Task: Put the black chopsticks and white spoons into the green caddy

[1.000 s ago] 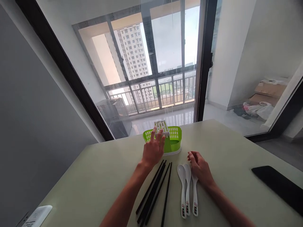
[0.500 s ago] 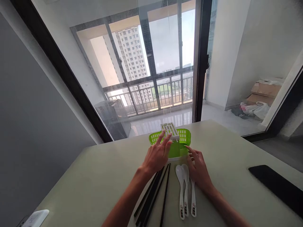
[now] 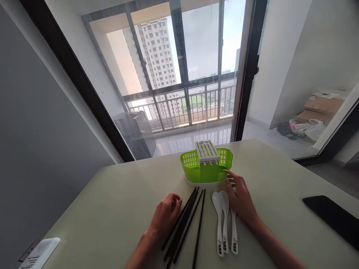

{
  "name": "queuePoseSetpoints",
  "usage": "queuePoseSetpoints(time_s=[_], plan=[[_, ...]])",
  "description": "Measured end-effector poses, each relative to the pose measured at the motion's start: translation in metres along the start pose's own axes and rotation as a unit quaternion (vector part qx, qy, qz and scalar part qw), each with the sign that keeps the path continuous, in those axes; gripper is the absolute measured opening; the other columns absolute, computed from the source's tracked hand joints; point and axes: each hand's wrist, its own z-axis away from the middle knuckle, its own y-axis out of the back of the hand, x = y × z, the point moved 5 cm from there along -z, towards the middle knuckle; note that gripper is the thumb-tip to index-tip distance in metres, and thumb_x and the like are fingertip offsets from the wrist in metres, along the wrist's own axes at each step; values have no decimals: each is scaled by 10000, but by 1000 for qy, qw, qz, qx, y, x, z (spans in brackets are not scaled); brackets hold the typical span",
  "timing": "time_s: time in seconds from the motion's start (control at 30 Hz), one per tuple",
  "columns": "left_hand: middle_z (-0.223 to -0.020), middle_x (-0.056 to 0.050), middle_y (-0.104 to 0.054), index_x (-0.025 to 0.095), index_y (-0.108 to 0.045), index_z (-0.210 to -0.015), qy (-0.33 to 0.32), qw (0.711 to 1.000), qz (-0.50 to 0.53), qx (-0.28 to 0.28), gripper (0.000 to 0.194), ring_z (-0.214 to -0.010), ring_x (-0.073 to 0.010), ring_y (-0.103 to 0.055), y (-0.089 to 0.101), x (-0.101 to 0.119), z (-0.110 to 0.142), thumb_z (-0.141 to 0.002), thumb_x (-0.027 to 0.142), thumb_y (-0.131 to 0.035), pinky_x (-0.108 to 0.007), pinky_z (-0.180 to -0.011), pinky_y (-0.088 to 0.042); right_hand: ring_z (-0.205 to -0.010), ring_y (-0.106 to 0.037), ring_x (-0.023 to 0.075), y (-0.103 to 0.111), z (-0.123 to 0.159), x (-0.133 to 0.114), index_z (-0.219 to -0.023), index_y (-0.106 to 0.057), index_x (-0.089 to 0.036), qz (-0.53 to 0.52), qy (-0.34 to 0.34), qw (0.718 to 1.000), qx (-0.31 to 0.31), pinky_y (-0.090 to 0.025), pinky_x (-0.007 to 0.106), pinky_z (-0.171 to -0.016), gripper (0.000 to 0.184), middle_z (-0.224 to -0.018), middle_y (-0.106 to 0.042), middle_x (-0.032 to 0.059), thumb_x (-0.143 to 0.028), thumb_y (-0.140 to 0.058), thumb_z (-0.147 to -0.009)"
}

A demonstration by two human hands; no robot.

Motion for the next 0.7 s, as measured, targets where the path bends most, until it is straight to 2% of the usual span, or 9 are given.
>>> queuePoseSetpoints(time_s=[0.1, 0.23, 0.3, 0.53, 0.7], plan=[[-798, -18, -643, 219, -620, -937, -21, 999, 1, -25, 310, -729, -176, -593, -4, -3, 5, -1003, 469, -448, -317, -731, -491, -1010, -630, 240, 1, 1, -1, -1365, -521, -276, 1, -1, 1000, 0, -557, 436, -862, 419, -1220, -561, 99, -477, -438, -1006], [-939, -44, -697, 223, -631, -913, -57, 998, 0, -20, 247, -892, -212, -622, -6, -5, 7, -904, 469, -643, -356, -844, -500, -1038, -624, 241, 3, 3, -2, -1357, -520, -279, 4, -15, 1000, -2, -568, 426, -847, 422, -1244, -561, 101, -502, -445, -1006], [-953, -37, -702, 227, -632, -924, -60, 998, 9, -21, 254, -902, -212, -624, -7, -10, 8, -873, 468, -694, -355, -849, -502, -1067, -620, 247, 3, 3, -2, -1360, -517, -278, 9, -15, 1000, -3, -577, 415, -828, 427, -1276, -554, 109, -507, -446, -1007], [-973, -24, -688, 233, -647, -928, -54, 997, 40, -28, 234, -942, -203, -627, -3, -21, 11, -866, 440, -738, -366, -940, -489, -1055, -645, 247, 4, 3, 0, -1351, -529, -279, 27, -13, 1000, 10, -578, 427, -846, 433, -1255, -583, 109, -524, -460, -1001], [-999, -23, -688, 247, -674, -943, -31, 998, 35, -35, 182, -959, -206, -628, 6, -24, 12, -883, 412, -721, -347, -915, -505, -1046, -647, 251, 4, 4, 1, -1347, -531, -271, 20, -22, 1000, 8, -588, 410, -817, 451, -1245, -600, 113, -538, -487, -985]])
